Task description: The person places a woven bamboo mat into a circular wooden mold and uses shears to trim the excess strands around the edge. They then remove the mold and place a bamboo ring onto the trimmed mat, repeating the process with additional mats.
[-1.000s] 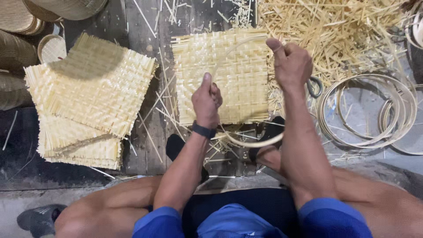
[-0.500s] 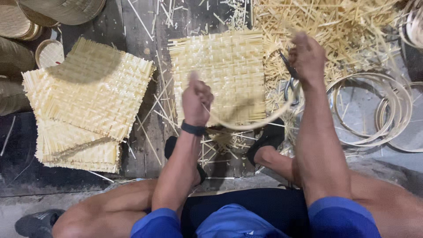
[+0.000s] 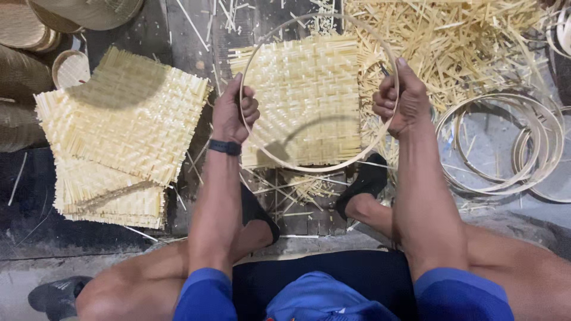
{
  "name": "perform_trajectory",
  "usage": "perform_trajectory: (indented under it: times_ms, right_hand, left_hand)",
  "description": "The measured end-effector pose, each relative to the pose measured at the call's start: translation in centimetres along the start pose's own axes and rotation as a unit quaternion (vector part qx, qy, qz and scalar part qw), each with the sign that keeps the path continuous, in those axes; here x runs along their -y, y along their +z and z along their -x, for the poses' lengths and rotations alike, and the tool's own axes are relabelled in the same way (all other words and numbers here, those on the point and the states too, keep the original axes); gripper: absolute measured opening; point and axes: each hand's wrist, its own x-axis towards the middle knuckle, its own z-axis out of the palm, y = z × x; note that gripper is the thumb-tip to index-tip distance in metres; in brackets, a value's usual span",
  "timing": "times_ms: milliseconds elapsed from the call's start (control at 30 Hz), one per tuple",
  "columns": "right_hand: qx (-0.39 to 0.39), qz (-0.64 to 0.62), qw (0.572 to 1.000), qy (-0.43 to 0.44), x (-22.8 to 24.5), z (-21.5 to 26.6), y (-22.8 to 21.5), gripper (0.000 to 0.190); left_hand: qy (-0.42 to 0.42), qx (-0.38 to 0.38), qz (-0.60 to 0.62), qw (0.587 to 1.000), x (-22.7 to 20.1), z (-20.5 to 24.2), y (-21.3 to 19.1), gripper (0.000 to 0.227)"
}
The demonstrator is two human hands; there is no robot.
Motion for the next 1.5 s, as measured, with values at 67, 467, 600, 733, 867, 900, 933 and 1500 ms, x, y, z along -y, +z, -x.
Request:
perform_trajectory:
  times_ms: [67, 467, 600, 733, 867, 900, 933, 1500]
  right_hand:
    - [-0.05, 0.019, 0.999, 0.004, 0.1, -0.3, 0.8, 0.059]
    - [0.004, -0.065, 0.997, -0.046, -3.0, 0.6, 0.6, 0.054]
    - [-0.056, -0.114, 0.99, -0.059, -4.4, -0.6, -0.4, 0.062]
    - [-0.119, -0.122, 0.977, -0.127, -4.0, -1.0, -0.4, 0.058]
    - [-0.128, 0.01, 0.981, -0.143, -4.7, -0.4, 0.1, 0.049]
    - [-0.124, 0.064, 0.98, -0.141, -5.2, -0.4, 0.2, 0.047]
    - [-0.118, 0.119, 0.972, -0.166, -5.7, -0.5, 0.3, 0.037]
    - [-0.175, 0.597, 0.736, -0.267, -11.9, -6.1, -3.3, 0.023]
  left_hand:
    - [0.001, -0.017, 0.046, 0.999, 0.4, -0.7, -0.6, 0.042]
    - [0.041, 0.0, 0.208, 0.977, 5.3, 0.2, -1.3, 0.05]
    - [0.027, -0.012, 0.202, 0.979, 6.0, 0.1, -1.9, 0.05]
    - [0.038, -0.014, 0.223, 0.974, 6.3, 0.6, -1.2, 0.05]
    - [0.098, -0.055, 0.201, 0.973, 7.0, 1.2, -0.7, 0.038]
    - [0.126, -0.087, 0.187, 0.97, 7.3, 1.3, -1.2, 0.041]
    - [0.164, -0.116, 0.12, 0.972, 7.5, 1.2, -1.8, 0.032]
    - [0.241, -0.263, -0.537, 0.764, 7.4, -3.5, -11.7, 0.03]
